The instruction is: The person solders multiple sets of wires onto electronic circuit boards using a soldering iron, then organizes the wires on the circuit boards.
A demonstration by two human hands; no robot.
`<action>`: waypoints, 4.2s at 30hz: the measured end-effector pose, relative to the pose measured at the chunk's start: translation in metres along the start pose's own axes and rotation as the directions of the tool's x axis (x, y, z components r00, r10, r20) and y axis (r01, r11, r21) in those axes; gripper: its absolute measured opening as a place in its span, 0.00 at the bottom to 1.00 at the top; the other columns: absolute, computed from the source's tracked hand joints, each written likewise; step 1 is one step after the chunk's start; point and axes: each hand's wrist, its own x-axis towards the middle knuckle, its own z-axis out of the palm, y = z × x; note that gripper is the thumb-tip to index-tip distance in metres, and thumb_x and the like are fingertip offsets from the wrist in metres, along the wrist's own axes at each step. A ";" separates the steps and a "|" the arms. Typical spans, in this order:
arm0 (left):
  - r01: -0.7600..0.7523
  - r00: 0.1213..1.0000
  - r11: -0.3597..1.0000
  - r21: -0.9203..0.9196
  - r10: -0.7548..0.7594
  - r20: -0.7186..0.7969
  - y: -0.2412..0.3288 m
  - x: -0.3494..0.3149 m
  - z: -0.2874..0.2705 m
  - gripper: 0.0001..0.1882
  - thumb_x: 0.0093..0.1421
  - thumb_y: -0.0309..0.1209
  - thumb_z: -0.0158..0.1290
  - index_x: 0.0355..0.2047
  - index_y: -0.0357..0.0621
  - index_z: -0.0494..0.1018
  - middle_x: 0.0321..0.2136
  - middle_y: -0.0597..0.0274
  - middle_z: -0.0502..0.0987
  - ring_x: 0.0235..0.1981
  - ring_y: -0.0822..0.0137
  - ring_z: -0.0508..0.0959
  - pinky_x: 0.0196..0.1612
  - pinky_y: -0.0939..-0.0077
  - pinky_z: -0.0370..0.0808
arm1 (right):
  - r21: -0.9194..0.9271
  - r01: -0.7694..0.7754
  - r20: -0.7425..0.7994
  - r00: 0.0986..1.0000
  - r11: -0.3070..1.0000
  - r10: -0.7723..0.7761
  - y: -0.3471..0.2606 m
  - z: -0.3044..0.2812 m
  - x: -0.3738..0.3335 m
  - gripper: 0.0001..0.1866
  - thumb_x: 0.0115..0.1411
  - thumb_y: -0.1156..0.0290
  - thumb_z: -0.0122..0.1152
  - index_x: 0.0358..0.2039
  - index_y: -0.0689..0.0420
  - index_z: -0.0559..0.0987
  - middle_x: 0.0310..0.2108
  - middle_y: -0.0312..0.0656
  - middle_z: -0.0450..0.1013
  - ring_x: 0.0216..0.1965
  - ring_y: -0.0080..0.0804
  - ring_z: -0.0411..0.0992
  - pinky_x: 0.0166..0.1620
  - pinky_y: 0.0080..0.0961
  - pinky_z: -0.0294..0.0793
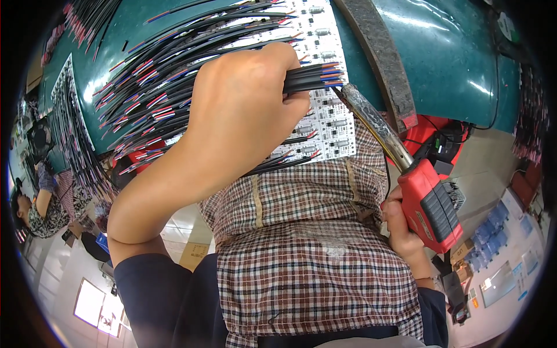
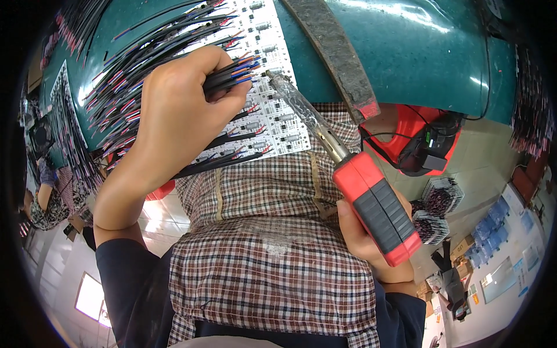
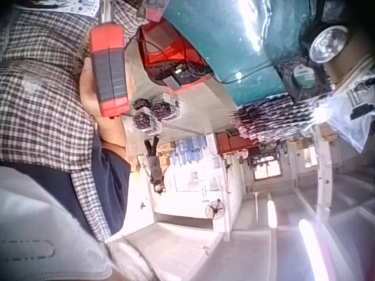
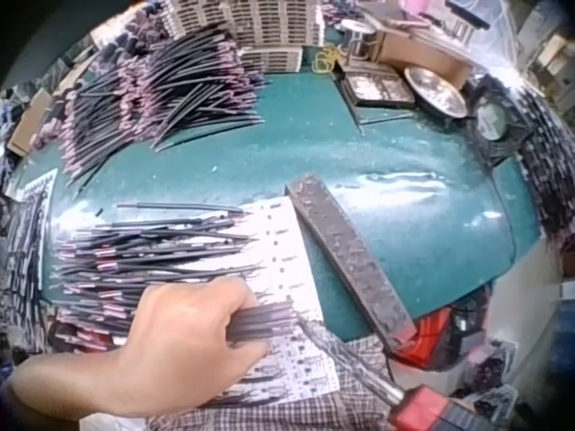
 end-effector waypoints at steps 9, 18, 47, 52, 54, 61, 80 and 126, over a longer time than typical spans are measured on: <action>0.167 0.974 0.972 -0.164 -0.137 0.182 -0.002 0.004 -0.017 0.07 0.67 0.28 0.53 0.40 0.35 0.74 0.26 0.60 0.79 0.26 0.71 0.79 0.30 0.78 0.75 | -0.029 0.085 0.046 0.995 0.996 -0.084 0.009 0.000 -0.009 0.10 0.67 0.71 0.55 0.44 0.62 0.70 0.26 0.37 0.69 0.23 0.21 0.66 0.28 0.19 0.66; -0.089 0.991 0.996 -0.022 0.086 -0.101 0.009 -0.005 -0.031 0.07 0.66 0.27 0.57 0.42 0.38 0.76 0.22 0.68 0.74 0.22 0.80 0.67 0.26 0.85 0.63 | 0.058 -0.057 -0.026 0.998 0.997 0.058 0.010 -0.002 -0.022 0.16 0.52 0.71 0.70 0.42 0.59 0.82 0.35 0.46 0.79 0.33 0.43 0.80 0.39 0.34 0.79; -0.018 0.998 0.998 -0.061 0.014 -0.060 0.010 -0.025 0.010 0.12 0.52 0.27 0.67 0.27 0.39 0.73 0.18 0.56 0.76 0.18 0.60 0.76 0.23 0.71 0.70 | 0.016 0.060 -0.021 0.998 0.998 -0.060 0.013 0.008 -0.018 0.14 0.49 0.76 0.71 0.38 0.61 0.81 0.32 0.48 0.78 0.30 0.45 0.78 0.34 0.33 0.78; -0.001 0.999 0.995 -0.095 -0.004 -0.054 0.009 -0.024 0.010 0.11 0.51 0.27 0.67 0.29 0.37 0.75 0.19 0.56 0.76 0.18 0.60 0.76 0.24 0.72 0.71 | 0.018 0.108 -0.026 0.994 0.994 -0.107 0.015 0.008 -0.018 0.15 0.48 0.77 0.71 0.39 0.62 0.81 0.33 0.48 0.78 0.30 0.46 0.78 0.34 0.34 0.78; 0.025 0.999 0.996 -0.090 -0.028 -0.028 0.011 -0.022 0.006 0.11 0.51 0.28 0.67 0.30 0.37 0.75 0.19 0.56 0.76 0.18 0.60 0.76 0.24 0.72 0.71 | -0.014 0.078 0.032 0.996 0.997 -0.077 0.016 0.006 -0.019 0.14 0.49 0.77 0.71 0.38 0.62 0.81 0.32 0.48 0.78 0.30 0.45 0.78 0.33 0.34 0.78; 0.017 1.000 0.998 -0.053 -0.017 -0.003 0.010 -0.021 0.008 0.11 0.52 0.29 0.66 0.29 0.37 0.75 0.19 0.56 0.77 0.19 0.60 0.77 0.24 0.72 0.72 | 0.036 0.064 -0.012 0.998 0.997 -0.064 0.012 0.010 -0.016 0.13 0.50 0.76 0.70 0.37 0.61 0.81 0.30 0.46 0.77 0.28 0.44 0.77 0.31 0.33 0.76; 0.119 0.987 0.971 -0.207 -0.093 0.129 0.006 -0.022 -0.007 0.08 0.66 0.29 0.55 0.41 0.36 0.75 0.24 0.59 0.79 0.24 0.70 0.79 0.28 0.74 0.74 | 0.086 0.132 -0.018 0.991 0.988 -0.131 0.018 0.007 -0.027 0.07 0.65 0.73 0.56 0.39 0.63 0.74 0.27 0.38 0.69 0.25 0.24 0.67 0.31 0.23 0.68; 0.107 0.994 0.989 -0.099 -0.107 0.007 0.024 -0.042 0.015 0.10 0.50 0.25 0.64 0.28 0.36 0.73 0.19 0.54 0.75 0.18 0.59 0.76 0.25 0.71 0.72 | 0.038 0.056 -0.019 0.998 0.998 -0.056 0.019 0.011 -0.034 0.14 0.49 0.76 0.71 0.38 0.61 0.82 0.32 0.47 0.78 0.30 0.44 0.79 0.33 0.32 0.78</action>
